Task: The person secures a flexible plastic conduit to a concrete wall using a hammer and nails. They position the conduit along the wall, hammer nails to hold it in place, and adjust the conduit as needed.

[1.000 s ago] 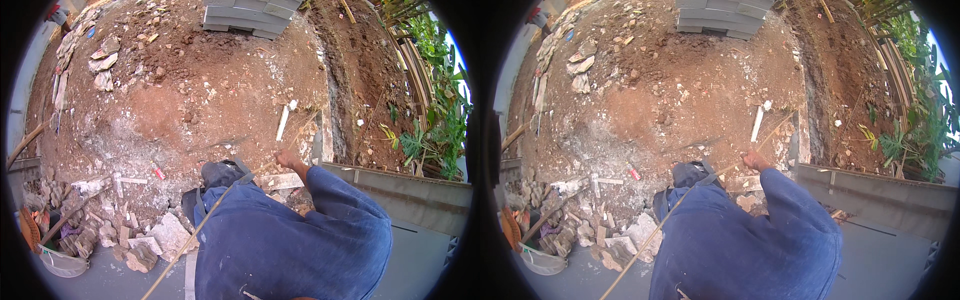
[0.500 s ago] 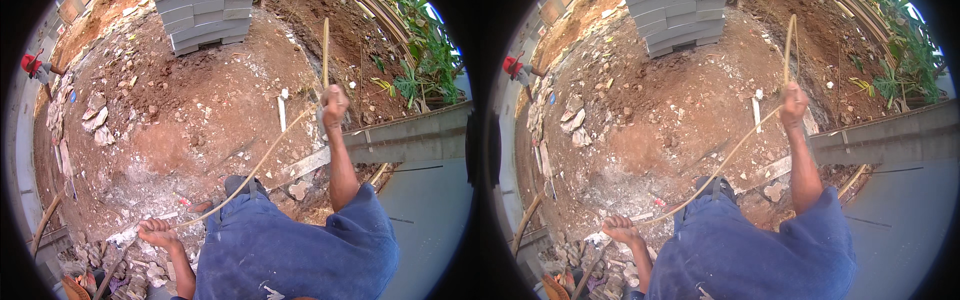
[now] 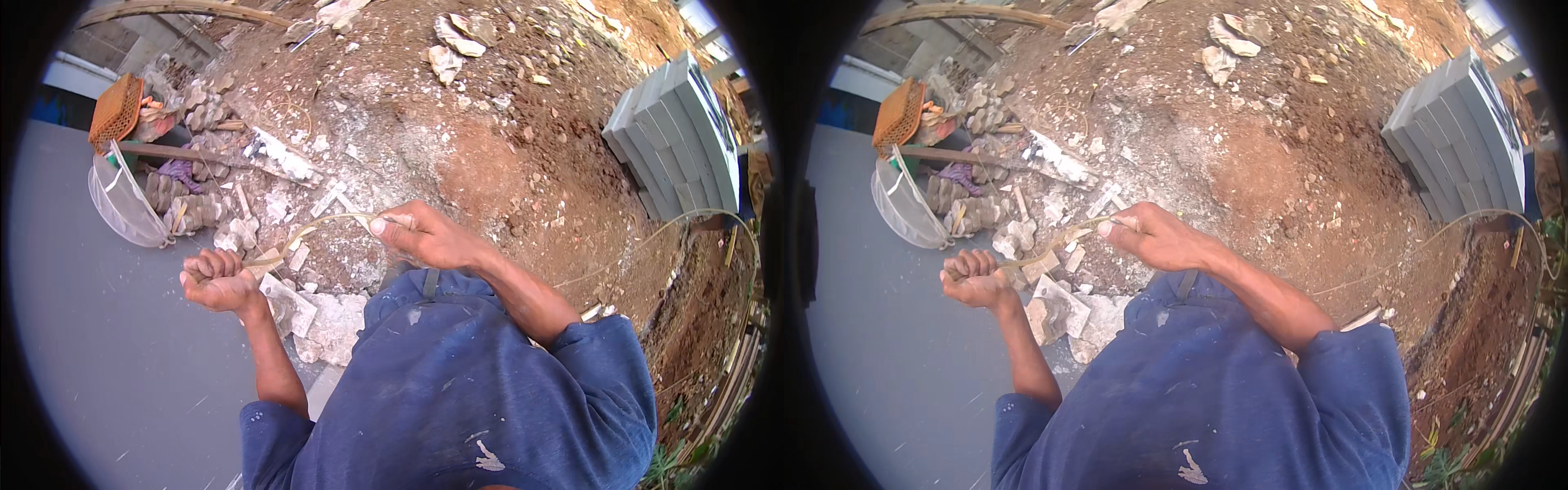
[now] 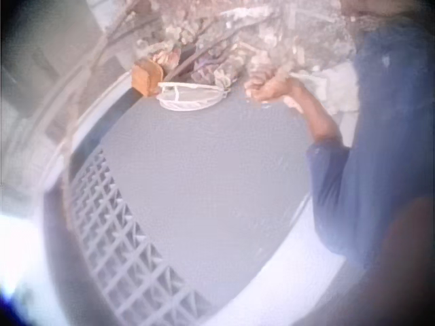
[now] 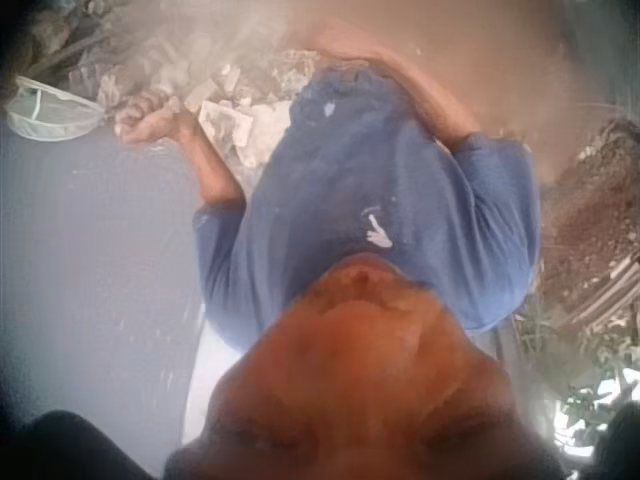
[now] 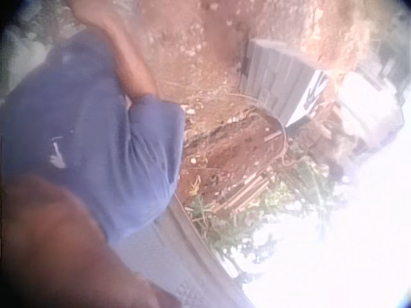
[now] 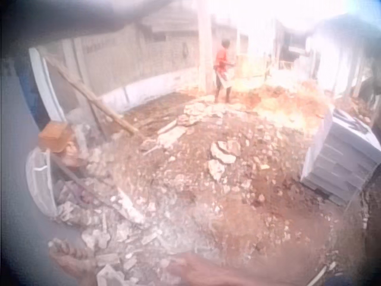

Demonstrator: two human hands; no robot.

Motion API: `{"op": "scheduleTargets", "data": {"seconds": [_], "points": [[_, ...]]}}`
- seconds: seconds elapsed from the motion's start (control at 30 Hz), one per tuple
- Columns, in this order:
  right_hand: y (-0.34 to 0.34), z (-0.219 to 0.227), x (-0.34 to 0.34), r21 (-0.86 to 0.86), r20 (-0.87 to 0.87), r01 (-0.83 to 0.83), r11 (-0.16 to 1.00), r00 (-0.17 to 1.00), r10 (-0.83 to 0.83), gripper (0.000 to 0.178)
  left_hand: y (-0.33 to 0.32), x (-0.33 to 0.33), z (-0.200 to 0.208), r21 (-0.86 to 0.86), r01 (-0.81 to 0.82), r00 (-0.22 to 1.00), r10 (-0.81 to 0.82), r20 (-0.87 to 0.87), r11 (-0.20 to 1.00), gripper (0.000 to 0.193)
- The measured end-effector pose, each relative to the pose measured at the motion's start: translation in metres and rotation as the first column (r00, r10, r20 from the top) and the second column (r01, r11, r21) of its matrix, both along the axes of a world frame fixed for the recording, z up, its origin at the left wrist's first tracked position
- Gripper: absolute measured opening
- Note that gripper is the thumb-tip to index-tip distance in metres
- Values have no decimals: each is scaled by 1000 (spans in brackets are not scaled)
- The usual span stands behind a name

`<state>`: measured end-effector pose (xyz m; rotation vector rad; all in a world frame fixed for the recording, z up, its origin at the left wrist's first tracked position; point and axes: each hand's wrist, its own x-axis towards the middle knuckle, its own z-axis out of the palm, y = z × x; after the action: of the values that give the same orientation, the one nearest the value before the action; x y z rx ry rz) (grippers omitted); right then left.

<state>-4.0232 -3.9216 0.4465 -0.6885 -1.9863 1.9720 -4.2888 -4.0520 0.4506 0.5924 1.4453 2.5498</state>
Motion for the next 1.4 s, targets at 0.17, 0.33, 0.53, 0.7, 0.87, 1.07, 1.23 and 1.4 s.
{"op": "scheduleTargets", "data": {"seconds": [0.17,0.33,0.53,0.7,0.87,1.07,1.23,1.4], "points": [[58,-32,-70,-283,-235,450,847,824,-516,43,-39,-49,-15,-16,-235,972,235,-21,972,43],[127,-60,-74,-314,-319,705,636,552,-770,38,-7,-106,-16,-2,-278,961,278,8,961,41],[175,-102,-126,22,-224,834,551,541,-810,42,87,-200,13,105,-223,964,235,-124,969,42],[236,-163,-146,322,338,602,731,648,-683,48,150,-295,16,152,-341,927,359,-110,928,42],[268,-224,-163,498,721,82,863,513,-465,47,195,-359,14,144,-440,891,451,-48,886,44],[319,-230,-227,222,855,-229,948,513,-76,46,244,-403,3,121,-475,878,463,118,871,42],[372,-234,-272,282,807,-121,952,566,-168,48,307,-458,-16,146,-382,924,373,85,913,41],[437,-226,-352,384,746,15,923,584,-320,52,395,-539,-49,165,-336,941,321,112,927,41]]}}
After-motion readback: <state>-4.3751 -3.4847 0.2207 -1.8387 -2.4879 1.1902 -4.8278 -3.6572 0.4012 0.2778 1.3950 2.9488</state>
